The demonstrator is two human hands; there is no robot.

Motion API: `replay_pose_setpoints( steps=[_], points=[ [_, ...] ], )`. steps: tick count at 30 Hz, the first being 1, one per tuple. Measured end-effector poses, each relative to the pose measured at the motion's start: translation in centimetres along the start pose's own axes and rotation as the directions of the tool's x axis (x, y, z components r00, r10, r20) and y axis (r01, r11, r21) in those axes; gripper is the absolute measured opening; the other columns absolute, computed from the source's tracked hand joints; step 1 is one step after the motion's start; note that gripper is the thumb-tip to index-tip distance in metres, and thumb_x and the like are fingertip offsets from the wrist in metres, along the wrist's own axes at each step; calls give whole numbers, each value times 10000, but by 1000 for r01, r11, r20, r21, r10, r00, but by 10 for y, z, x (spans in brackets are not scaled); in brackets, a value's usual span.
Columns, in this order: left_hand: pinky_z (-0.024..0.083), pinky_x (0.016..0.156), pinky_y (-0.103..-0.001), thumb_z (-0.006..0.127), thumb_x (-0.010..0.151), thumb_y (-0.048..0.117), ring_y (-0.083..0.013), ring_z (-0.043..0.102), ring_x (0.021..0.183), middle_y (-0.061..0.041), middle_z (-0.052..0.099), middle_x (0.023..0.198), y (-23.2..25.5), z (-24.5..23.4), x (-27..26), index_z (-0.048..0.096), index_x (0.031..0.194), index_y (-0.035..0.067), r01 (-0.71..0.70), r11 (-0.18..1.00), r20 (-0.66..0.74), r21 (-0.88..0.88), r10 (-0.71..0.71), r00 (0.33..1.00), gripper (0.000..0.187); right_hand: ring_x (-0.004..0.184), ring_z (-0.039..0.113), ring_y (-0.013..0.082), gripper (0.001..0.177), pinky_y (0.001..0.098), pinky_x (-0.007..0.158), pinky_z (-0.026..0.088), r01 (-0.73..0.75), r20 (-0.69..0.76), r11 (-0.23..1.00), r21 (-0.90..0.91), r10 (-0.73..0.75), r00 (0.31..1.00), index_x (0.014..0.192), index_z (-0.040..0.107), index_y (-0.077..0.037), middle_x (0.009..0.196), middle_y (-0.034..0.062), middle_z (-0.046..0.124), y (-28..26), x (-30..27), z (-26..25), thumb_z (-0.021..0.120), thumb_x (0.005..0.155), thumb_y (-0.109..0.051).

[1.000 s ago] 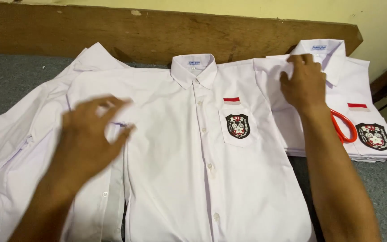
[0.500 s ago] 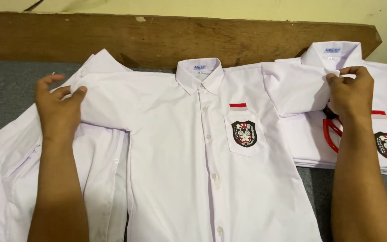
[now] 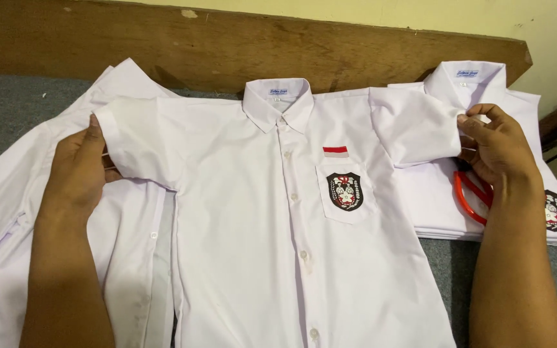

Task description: Buttoning the top buttons of a white school shirt and then folding it neatly for packaging.

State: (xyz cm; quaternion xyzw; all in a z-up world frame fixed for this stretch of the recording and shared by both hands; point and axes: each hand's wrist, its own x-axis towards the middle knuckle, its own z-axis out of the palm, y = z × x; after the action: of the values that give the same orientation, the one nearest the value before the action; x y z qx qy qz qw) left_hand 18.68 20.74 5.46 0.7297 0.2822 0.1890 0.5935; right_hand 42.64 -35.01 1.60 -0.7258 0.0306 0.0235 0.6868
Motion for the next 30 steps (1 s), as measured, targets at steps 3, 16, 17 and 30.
replay_pose_setpoints(
  steps=[3,16,17,30],
  points=[
    [566,926,-442,235,864,724,-272,628,1247,-113,617,1407,25,8,-22,518,1468,92,19,991,39,131,-24,999,919,661,595,113,173,273,571,490,-49,-55,995,-91,44,998,1039,555,-235,906,-46,631,-16,-12,11,655,1082,-369],
    [383,910,-628,554,1084,345,-561,499,1112,-251,644,1293,-2,1,-11,562,1324,32,-217,751,-124,624,369,921,395,707,515,5,411,212,611,440,206,-101,969,-136,-220,970,1399,533,-242,755,-96,577,-14,-11,19,615,1052,-38],
    [383,910,-628,554,1084,345,-561,499,1112,-251,644,1293,-7,-3,-8,562,1324,32,-215,751,-124,624,367,922,395,707,515,5,411,212,611,440,204,-100,969,-137,-219,971,1399,533,-242,755,-96,577,-9,-4,15,615,1052,-38],
    [417,778,-660,562,1189,250,-577,566,997,-244,709,1128,-29,-14,7,573,1188,7,-168,638,-208,751,470,858,244,894,523,18,328,172,799,409,429,-313,871,-239,-487,815,1168,676,-200,1031,-70,647,17,20,13,518,1048,60]
  ],
)
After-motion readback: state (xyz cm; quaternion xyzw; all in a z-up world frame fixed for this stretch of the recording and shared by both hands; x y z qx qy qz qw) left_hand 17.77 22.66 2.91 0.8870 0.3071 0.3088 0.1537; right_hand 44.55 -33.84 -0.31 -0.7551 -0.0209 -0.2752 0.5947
